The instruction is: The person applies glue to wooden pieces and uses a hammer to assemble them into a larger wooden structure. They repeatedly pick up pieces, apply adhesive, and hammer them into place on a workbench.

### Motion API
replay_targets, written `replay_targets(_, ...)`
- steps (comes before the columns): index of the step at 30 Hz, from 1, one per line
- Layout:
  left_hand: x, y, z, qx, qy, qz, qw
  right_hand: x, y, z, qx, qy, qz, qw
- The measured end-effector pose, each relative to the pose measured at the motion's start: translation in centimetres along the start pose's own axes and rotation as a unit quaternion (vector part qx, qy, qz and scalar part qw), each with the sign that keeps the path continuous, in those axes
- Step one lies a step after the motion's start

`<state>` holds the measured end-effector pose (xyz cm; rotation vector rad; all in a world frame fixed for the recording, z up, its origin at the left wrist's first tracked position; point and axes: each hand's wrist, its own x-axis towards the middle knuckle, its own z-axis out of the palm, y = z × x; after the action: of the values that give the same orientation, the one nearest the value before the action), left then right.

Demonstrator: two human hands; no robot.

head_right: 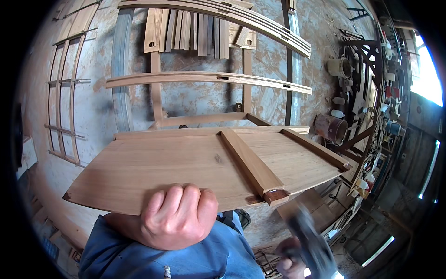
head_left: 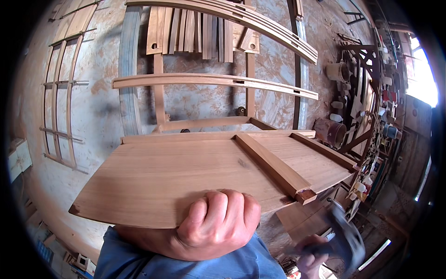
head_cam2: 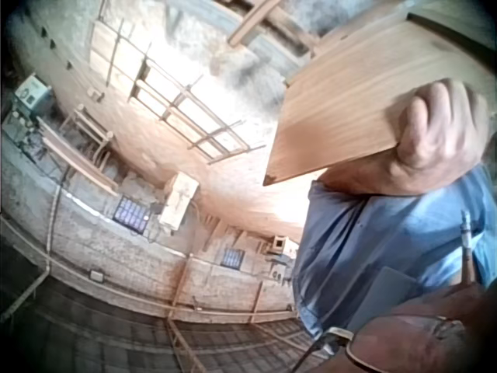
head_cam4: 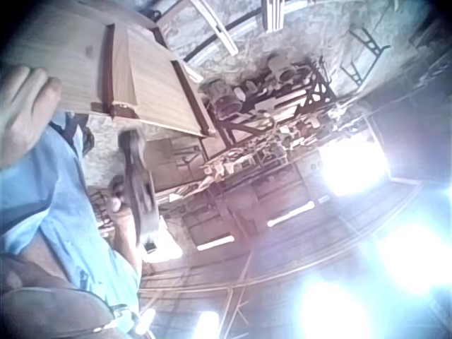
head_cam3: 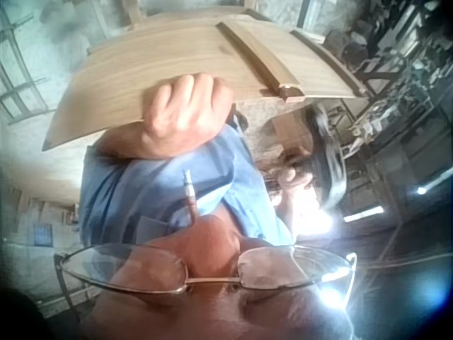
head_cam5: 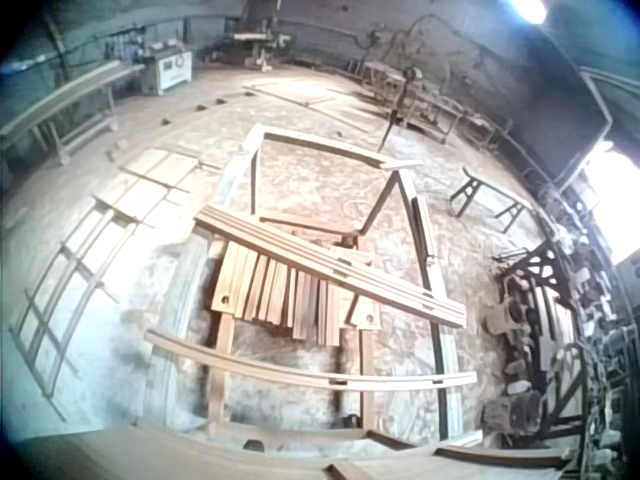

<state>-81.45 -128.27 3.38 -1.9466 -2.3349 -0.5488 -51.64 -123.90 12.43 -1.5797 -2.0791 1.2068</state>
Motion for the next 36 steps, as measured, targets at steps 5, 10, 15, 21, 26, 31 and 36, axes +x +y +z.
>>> replay_targets(5, 0.1, -0.1, 0.0, -0.002, 0.002, 0.001, 1.0, 0.0, -1.6, 0.7, -0.014, 0.024, 0.074, 0.997)
replay_targets(10, 0.3, -0.1, -0.2, -0.006, 0.001, 0.004, 1.0, 0.8, -1.4, 0.7, -0.079, -0.02, 0.071, 0.994)
replay_targets(15, 0.6, -0.1, -0.3, -0.011, 0.0, -0.004, 1.0, 1.1, -2.2, 0.4, -0.043, -0.034, 0.067, 0.996)
replay_targets(21, 0.7, 0.0, -0.5, -0.003, -0.005, -0.009, 1.0, 0.9, -2.0, 0.6, -0.036, -0.029, 0.073, 0.996)
replay_targets(26, 0.6, 0.2, -0.7, 0.009, -0.021, -0.011, 1.0, 0.7, -1.1, 0.2, -0.127, -0.035, 0.061, 0.989)
replay_targets(31, 1.0, 0.6, -0.7, 0.007, -0.03, -0.028, 0.999, 0.9, 0.2, -0.7, 0.06, 0.019, 0.065, 0.996)
replay_targets(36, 1.5, 1.5, -1.8, -0.024, -0.087, -0.051, 0.995, 2.6, 2.7, -3.1, 0.193, 0.205, 0.009, 0.96)
